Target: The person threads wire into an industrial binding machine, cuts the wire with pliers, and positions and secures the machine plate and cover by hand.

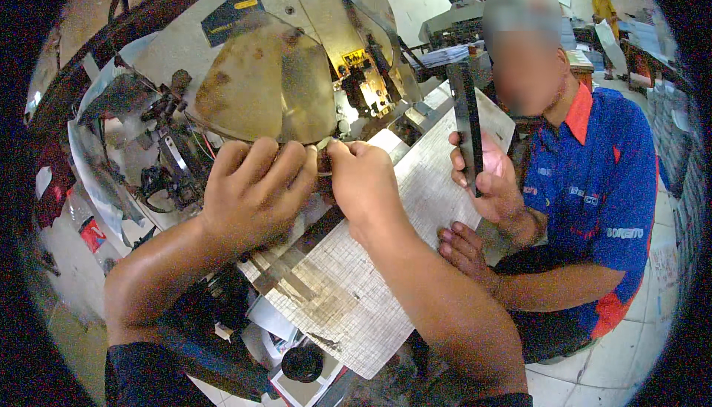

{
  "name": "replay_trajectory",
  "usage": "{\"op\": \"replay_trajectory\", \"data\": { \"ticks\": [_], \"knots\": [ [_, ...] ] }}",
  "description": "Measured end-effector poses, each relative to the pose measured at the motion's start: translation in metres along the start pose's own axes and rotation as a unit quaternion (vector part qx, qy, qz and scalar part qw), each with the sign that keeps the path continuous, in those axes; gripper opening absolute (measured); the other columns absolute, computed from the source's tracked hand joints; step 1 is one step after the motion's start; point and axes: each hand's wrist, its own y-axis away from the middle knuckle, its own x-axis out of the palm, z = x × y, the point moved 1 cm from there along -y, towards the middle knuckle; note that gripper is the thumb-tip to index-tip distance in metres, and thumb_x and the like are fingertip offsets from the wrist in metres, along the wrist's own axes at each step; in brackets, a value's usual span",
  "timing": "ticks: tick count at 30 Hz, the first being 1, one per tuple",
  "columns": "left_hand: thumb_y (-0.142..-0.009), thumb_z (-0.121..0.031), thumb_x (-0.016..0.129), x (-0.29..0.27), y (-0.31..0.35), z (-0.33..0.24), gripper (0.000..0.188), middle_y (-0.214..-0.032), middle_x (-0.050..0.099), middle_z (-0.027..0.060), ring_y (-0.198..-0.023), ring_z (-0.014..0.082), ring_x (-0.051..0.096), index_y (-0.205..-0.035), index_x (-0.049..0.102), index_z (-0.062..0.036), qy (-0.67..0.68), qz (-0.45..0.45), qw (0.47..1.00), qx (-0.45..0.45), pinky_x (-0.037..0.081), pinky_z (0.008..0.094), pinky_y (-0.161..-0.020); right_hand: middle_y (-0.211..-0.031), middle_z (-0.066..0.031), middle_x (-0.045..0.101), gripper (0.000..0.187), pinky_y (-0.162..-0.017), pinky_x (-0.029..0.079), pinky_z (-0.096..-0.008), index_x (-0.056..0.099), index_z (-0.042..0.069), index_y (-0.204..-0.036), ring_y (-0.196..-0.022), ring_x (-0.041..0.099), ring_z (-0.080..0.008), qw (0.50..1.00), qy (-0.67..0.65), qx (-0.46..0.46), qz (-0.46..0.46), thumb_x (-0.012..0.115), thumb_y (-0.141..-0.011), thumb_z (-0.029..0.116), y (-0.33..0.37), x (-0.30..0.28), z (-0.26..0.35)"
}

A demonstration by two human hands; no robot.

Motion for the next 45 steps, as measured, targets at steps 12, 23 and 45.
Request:
{"op": "replay_trajectory", "data": {
  "ticks": [12,23,45],
  "knots": [
    [-0.065,-0.023,0.058,0.006,0.001,0.001,0.017,-0.079,0.049,-0.0003,-0.074,0.0144,0.049,-0.078,0.061,-0.0125,-0.028,0.009,0.999,-0.02,0.034,0.0305,-0.061,-0.095,-0.0248,0.068,0.028,-0.082,0.051,-0.0388,0.067,-0.005,-0.102,-0.09,0.068,-0.0355,0.968,0.219,-0.12,0.025,0.059,-0.088,0.017,0.013,-0.021,-0.004],
    [-0.068,-0.022,0.062,-0.003,0.005,-0.006,0.017,-0.074,0.048,-0.0009,-0.069,0.0137,0.051,-0.081,0.058,-0.0123,0.093,0.021,0.992,-0.082,0.034,0.0311,-0.059,-0.084,-0.0024,0.064,0.024,-0.059,0.049,-0.0266,0.064,0.002,-0.106,-0.07,0.059,-0.0093,0.946,-0.274,0.062,0.16,0.053,-0.098,0.021,0.024,0.001,-0.006],
    [-0.074,-0.024,0.062,-0.006,0.036,0.003,0.031,-0.111,0.063,-0.001,-0.105,0.016,0.056,-0.105,0.067,-0.0179,0.006,-0.017,1.0,-0.012,0.038,0.0366,-0.091,-0.066,-0.0033,0.059,0.023,-0.046,0.038,-0.0266,0.061,0.004,-0.078,-0.053,0.054,-0.0123,0.993,0.078,0.003,0.086,0.06,-0.092,0.022,0.012,-0.003,0.006]
  ]
}}
